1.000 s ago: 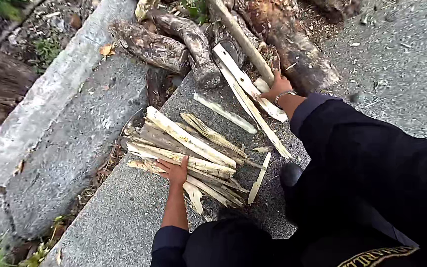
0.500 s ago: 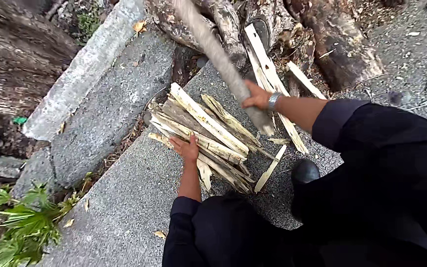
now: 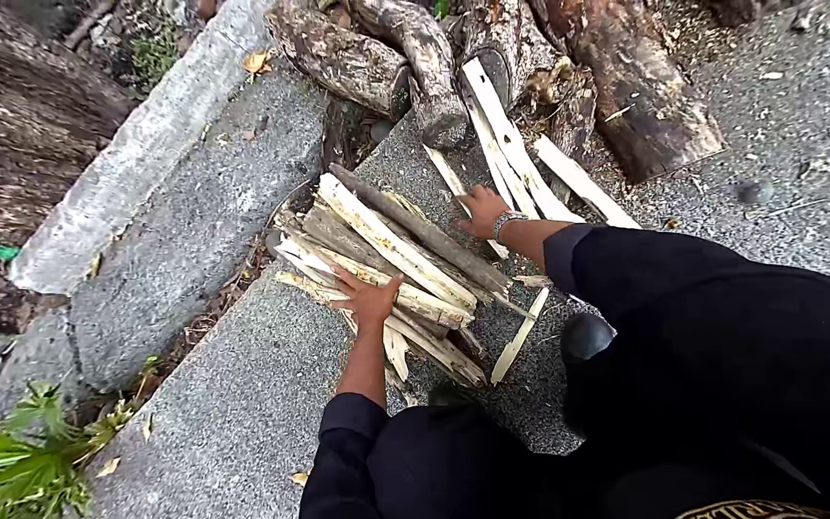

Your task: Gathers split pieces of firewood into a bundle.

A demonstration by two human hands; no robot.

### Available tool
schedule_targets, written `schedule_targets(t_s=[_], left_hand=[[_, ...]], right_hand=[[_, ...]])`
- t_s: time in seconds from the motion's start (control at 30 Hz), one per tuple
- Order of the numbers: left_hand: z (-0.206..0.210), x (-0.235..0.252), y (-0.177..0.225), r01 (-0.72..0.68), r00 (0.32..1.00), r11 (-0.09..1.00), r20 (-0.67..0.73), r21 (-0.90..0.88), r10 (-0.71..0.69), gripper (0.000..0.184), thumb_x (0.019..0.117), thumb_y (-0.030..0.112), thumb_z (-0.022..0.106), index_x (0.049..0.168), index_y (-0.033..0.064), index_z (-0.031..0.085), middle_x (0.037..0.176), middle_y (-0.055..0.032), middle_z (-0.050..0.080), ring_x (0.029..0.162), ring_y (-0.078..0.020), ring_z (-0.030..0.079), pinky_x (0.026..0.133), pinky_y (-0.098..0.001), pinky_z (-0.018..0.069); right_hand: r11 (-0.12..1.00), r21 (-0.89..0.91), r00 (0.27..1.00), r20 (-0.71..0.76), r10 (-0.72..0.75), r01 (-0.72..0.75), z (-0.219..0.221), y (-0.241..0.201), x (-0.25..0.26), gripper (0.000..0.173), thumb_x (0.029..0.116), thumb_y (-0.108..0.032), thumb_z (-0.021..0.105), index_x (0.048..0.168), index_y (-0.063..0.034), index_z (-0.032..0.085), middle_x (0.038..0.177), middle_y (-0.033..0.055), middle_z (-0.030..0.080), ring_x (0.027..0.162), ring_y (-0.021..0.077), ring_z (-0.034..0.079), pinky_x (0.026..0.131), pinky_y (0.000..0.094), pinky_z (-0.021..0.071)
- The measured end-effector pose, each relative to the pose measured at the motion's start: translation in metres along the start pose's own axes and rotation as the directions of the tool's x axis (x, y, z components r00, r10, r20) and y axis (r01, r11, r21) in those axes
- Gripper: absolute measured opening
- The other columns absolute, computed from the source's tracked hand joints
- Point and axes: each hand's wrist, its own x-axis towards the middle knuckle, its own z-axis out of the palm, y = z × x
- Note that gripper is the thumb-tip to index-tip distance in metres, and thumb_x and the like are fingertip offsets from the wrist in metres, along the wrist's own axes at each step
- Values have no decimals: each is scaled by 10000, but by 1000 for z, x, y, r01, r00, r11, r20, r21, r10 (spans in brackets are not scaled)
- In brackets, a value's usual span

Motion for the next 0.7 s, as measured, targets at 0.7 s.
schedule_targets(t_s=[0.7], left_hand=[[7,1,0,79,997,997,-23,-1,-79,1611,587,662,917,1615,239,-249,1683,-234,-214,1505,-617,-19,963,-873,315]], right_hand=[[980,196,977,201,-70,30,32,-66,-1,961,845,-342,765,1649,-216,255,1520,228,469,1310,462,534,975,707,486]])
